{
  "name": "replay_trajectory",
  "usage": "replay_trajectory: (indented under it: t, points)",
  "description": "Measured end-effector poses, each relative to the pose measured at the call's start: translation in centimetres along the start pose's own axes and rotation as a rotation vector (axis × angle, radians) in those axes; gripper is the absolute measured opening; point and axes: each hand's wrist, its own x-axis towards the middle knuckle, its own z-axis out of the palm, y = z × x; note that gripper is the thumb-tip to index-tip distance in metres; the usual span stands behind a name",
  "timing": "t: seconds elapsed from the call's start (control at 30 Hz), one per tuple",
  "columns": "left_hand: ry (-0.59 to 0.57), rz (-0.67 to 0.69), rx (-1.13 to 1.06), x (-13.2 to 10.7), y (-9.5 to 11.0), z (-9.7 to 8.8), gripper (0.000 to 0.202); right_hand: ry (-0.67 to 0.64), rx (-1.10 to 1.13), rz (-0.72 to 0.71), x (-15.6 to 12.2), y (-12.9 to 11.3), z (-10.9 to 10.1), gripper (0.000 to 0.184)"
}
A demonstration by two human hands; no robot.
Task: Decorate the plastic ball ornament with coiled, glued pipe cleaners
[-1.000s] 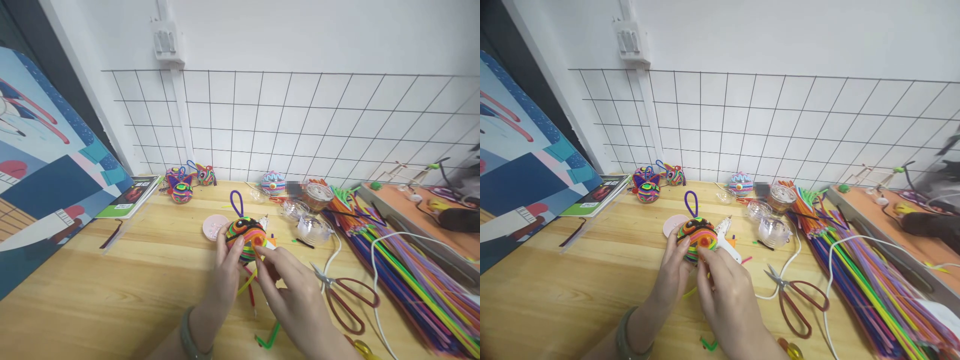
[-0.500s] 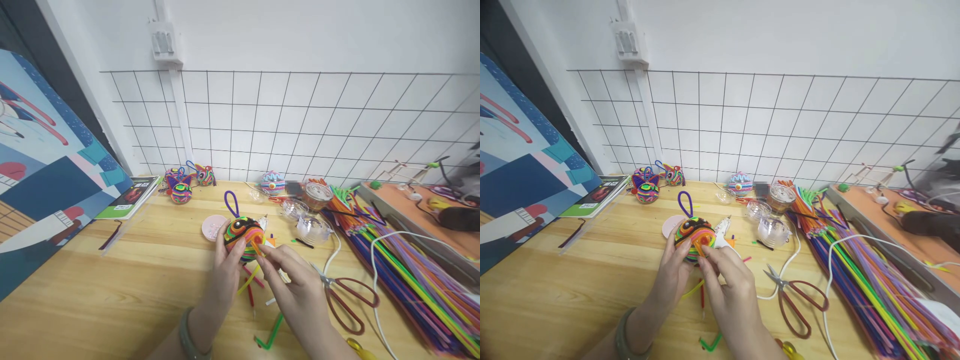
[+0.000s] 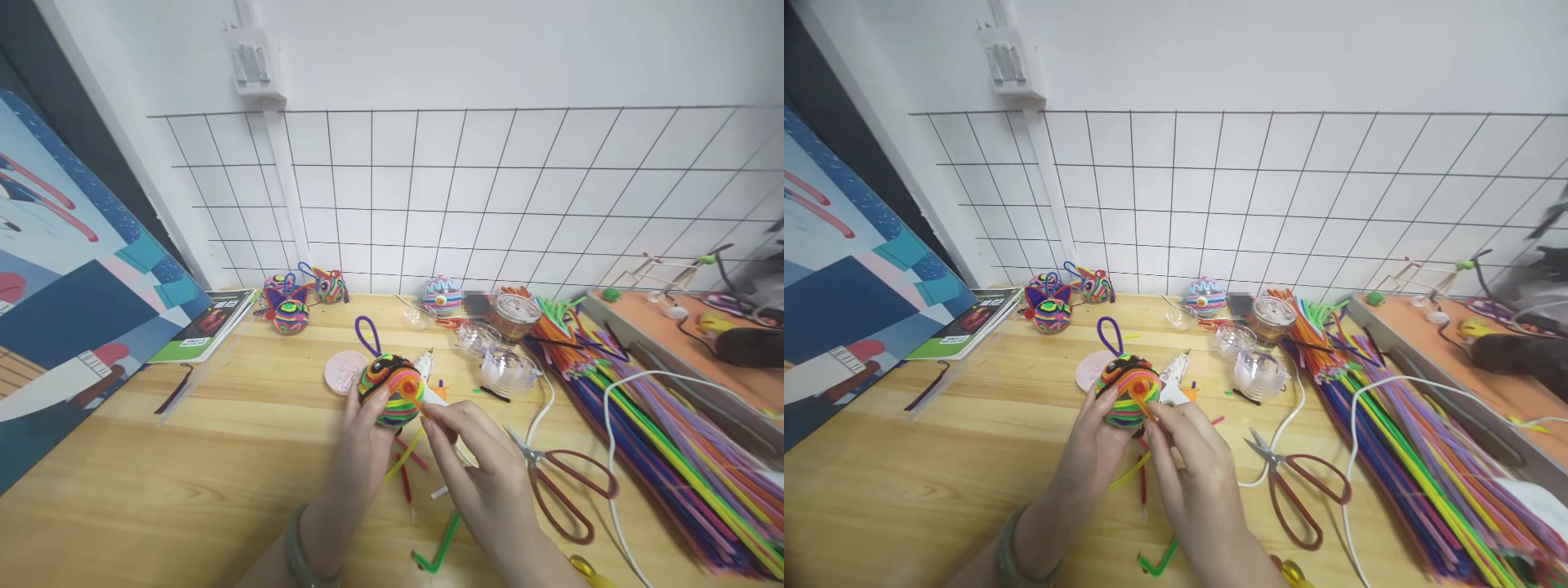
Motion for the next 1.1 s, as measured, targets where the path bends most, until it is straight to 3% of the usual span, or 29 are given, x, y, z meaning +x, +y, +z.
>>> replay_trajectory:
  t: [0.17,0.4,0.6,0.73,1.1]
  points:
    - [0.017,-0.007,-0.002,0.0,0.1,0.1,0.037,0.024,0.004,-0.006,0.1,0.3,-0.1,0.027]
    - [0.008,0.009,-0.007,-0.1,0.0,0.0,0.041,-0.014,-0.038,-0.002,0.2,0.5,-0.7,0.017]
    - [0.025,0.069,-0.065,0.4,1.3,0.0,0.035,0.156,-0.073,0.107,0.8,1.4,-2.8,0.008]
    - [0.116,0.148,-0.133,0.9,2.9,-0.3,0.025,0.296,0.033,0.181,0.9,2.0,-3.5,0.006]
    - [0.149,0.226,-0.139,1.6,4.9,-1.0,0.022,0.449,0.033,0.228,1.3,2.4,-3.8,0.003]
